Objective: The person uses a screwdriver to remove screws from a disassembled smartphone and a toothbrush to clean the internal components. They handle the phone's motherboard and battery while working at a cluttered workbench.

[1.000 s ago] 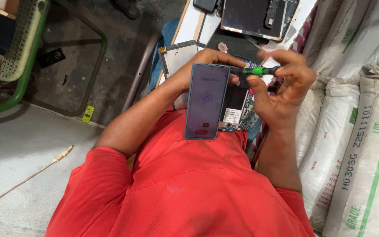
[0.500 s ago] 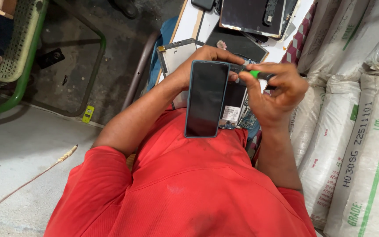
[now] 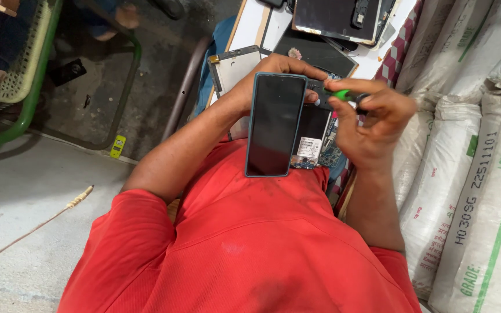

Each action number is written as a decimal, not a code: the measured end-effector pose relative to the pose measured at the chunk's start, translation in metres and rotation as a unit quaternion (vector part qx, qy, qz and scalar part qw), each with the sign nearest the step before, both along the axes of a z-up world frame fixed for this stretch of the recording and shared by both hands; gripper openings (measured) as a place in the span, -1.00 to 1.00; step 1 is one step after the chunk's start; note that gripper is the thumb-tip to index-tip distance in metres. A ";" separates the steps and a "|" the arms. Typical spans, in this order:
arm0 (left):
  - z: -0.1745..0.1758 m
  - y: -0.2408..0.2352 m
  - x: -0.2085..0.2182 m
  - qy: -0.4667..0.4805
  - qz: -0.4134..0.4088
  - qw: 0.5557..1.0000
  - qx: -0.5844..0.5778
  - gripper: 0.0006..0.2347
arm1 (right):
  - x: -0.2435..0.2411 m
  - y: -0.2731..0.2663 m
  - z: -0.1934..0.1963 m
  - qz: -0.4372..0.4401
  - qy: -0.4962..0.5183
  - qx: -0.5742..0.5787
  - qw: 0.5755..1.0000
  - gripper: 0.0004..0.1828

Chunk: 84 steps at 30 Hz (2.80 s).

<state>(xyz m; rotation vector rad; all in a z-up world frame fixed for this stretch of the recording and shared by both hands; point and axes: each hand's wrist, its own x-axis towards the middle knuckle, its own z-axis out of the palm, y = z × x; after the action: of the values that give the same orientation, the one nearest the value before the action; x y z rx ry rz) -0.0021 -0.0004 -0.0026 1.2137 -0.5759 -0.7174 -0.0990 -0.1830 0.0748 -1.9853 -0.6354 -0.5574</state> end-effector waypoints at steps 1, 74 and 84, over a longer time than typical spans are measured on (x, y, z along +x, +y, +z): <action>-0.001 -0.002 -0.001 0.012 -0.006 1.000 0.002 -0.60 | -0.002 0.002 0.000 -0.022 -0.006 -0.005 1.000 -0.43; -0.089 0.128 0.011 0.222 0.344 0.847 -0.339 -0.66 | -0.057 -0.035 -0.073 -0.154 0.309 -0.182 0.921 -0.69; -0.089 0.144 -0.015 0.275 0.321 0.847 -0.321 -0.63 | -0.075 -0.061 -0.099 -0.216 0.303 0.392 0.841 -0.57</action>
<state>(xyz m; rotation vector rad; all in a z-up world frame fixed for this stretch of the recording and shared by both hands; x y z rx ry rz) -0.0168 0.1433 -0.0919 0.4606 0.1022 -0.2234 -0.1743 -0.2441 -0.0238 -1.3633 0.4143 -0.3279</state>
